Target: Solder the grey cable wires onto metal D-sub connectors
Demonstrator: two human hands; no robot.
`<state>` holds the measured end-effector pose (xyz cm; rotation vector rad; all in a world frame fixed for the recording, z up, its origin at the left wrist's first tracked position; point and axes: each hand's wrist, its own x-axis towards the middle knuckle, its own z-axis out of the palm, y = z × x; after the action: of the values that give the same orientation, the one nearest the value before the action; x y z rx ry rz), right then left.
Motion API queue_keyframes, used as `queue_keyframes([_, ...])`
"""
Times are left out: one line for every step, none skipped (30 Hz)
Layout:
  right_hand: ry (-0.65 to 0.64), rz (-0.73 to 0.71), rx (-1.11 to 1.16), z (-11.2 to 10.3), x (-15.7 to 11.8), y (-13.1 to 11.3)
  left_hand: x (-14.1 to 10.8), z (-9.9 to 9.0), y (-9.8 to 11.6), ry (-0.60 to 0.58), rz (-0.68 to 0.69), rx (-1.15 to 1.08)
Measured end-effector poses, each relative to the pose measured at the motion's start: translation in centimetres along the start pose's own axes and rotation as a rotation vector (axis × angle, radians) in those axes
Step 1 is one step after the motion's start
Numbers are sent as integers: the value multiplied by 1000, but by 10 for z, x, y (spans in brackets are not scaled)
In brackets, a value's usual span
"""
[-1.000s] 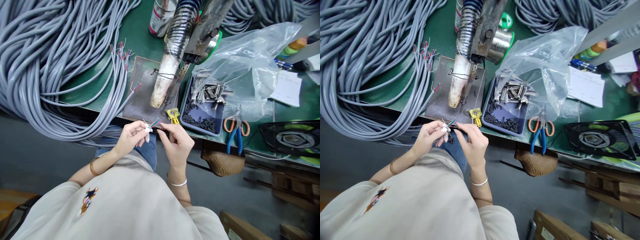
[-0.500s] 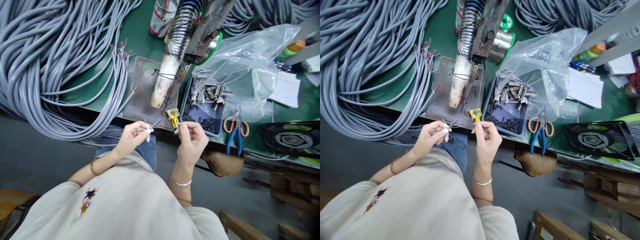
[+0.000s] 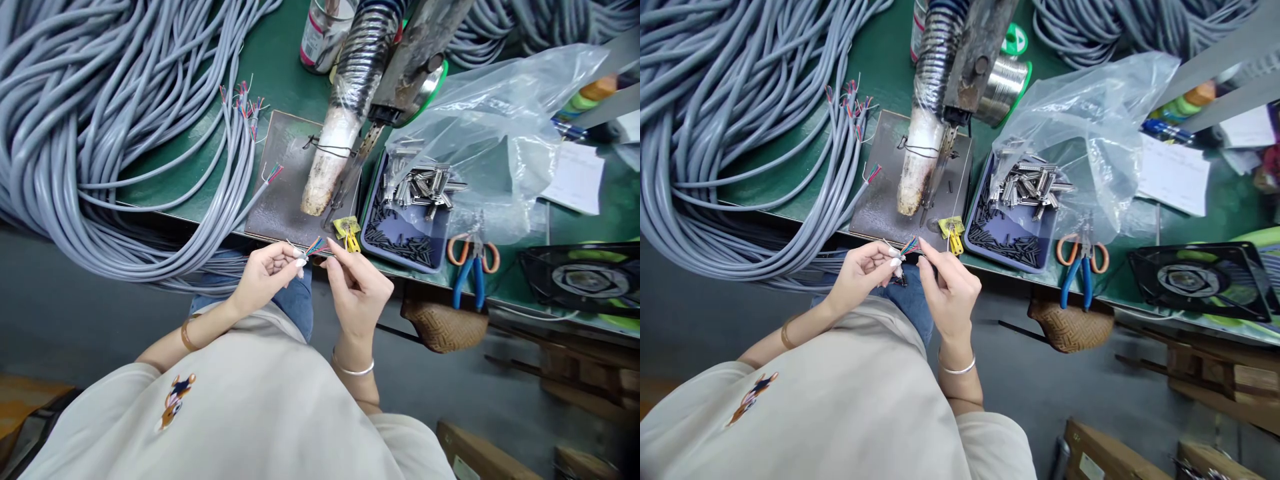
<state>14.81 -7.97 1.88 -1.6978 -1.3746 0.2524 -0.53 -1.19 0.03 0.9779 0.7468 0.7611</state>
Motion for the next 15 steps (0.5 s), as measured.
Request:
queue_keyframes([-1,-1,-6,0,0,0,0,0,0,3,1,1])
queue_keyframes([-4,-2,-7,-1,-1,1,0,0,0,5,2,2])
queue_keyframes([-8,-2,-5,-1,-1,2,0,1,0,5,1,0])
queue_keyframes([-14,-2,-1,-1,-2,2,0,1,0,5,-1,-2])
queue_keyframes([-18,-4,5,-1,-2,2,0,1,0,4,-4,-5])
queue_keyframes([-21,-10,15,-2,-2,2,1,1,1,5,-6,-9])
queue_keyframes([-22,-22,31,-2,-2,2,1,2,1,6,-8,-13])
queue_keyframes([-25,-41,57,-3,-3,1,1,2,1,8,-11,-17])
queue_keyframes([-35,-64,88,-3,-3,0,1,1,1,7,-14,-21])
queue_keyframes([-56,-88,119,-3,-4,-1,1,1,2,2,-18,-25])
queue_keyframes([-94,-112,146,-3,-4,-2,1,0,2,-7,-23,-30])
queue_keyframes([-144,-135,167,-3,-5,-3,1,-1,2,-17,-30,-39])
queue_keyframes([-196,-156,181,-2,-6,-3,2,-2,2,-28,-42,-52])
queue_keyframes([-243,-173,190,-1,-6,-3,2,-3,2,-39,-59,-72])
queue_keyframes([-278,-190,195,1,-7,-2,3,-3,3,-44,-82,-97])
